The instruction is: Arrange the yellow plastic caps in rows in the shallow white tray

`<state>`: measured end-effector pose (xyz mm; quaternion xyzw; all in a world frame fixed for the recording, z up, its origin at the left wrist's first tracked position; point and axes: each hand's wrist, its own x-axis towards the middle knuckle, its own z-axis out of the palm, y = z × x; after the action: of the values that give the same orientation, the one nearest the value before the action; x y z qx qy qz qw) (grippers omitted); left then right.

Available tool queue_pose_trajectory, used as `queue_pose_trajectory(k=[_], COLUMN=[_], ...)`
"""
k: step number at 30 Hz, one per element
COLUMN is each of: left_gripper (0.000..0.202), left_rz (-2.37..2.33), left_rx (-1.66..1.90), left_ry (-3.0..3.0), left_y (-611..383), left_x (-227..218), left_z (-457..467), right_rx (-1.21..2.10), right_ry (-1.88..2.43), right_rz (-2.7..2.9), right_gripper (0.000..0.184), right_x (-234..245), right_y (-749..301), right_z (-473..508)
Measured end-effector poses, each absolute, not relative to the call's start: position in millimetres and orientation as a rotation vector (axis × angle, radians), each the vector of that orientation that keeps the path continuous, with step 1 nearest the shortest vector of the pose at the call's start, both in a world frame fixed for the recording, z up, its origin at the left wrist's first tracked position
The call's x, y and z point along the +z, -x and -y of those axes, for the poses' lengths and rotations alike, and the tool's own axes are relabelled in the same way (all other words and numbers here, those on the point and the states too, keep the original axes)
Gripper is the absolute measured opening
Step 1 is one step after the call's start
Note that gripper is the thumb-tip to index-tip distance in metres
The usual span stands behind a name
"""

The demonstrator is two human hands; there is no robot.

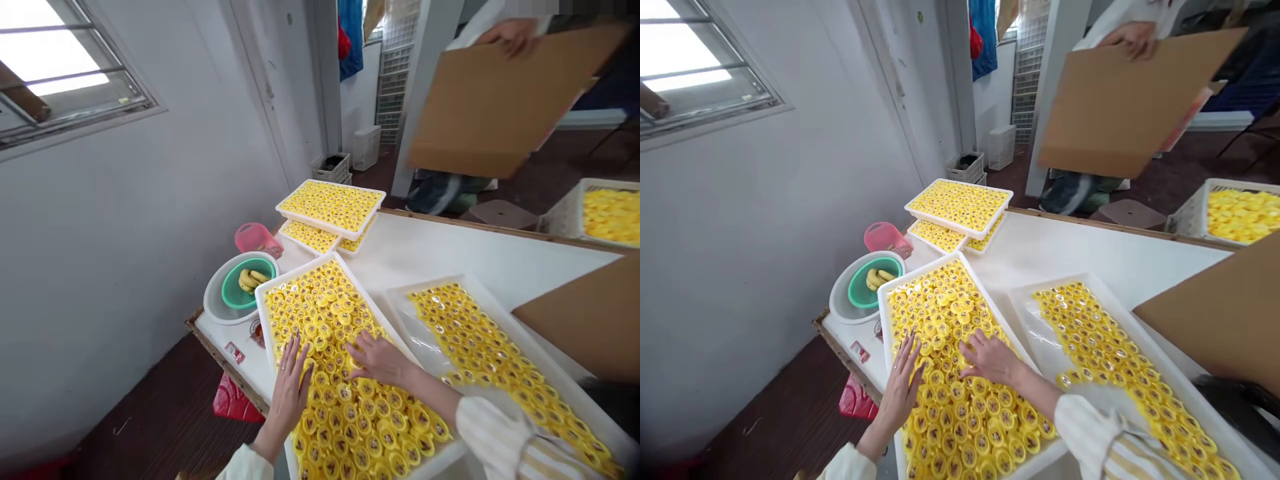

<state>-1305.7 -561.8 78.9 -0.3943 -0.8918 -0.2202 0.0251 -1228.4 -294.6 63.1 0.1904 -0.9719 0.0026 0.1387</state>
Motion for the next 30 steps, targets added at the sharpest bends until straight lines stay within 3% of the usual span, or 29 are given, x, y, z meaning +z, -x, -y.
queue_pose_trajectory(k=[6,12,18,24,30], left_gripper=[0.046,0.030,0.018,0.027,0.031], left_rz=[2.793,2.866,2.872,2.867,2.881], left_rx=[-0.863,-0.901,-0.745,-0.592,-0.589], left_ry=[1.316,1.445,1.564,1.625,1.612], left_y=[1319,1310,1308,1305,1305], left_x=[79,72,74,74,70], left_z=[560,533,528,532,537], right_rx=[0.115,0.398,0.820,0.694,0.572], right_ry=[-0.678,-0.667,-0.159,-0.437,-0.475], right_rz=[2.939,3.106,3.089,3.120,3.048], right_gripper=[0.067,0.083,0.039,0.046,0.034], right_x=[33,62,85,92,88], right_y=[1264,1258,1253,1236,1219], right_z=[341,316,295,305,324])
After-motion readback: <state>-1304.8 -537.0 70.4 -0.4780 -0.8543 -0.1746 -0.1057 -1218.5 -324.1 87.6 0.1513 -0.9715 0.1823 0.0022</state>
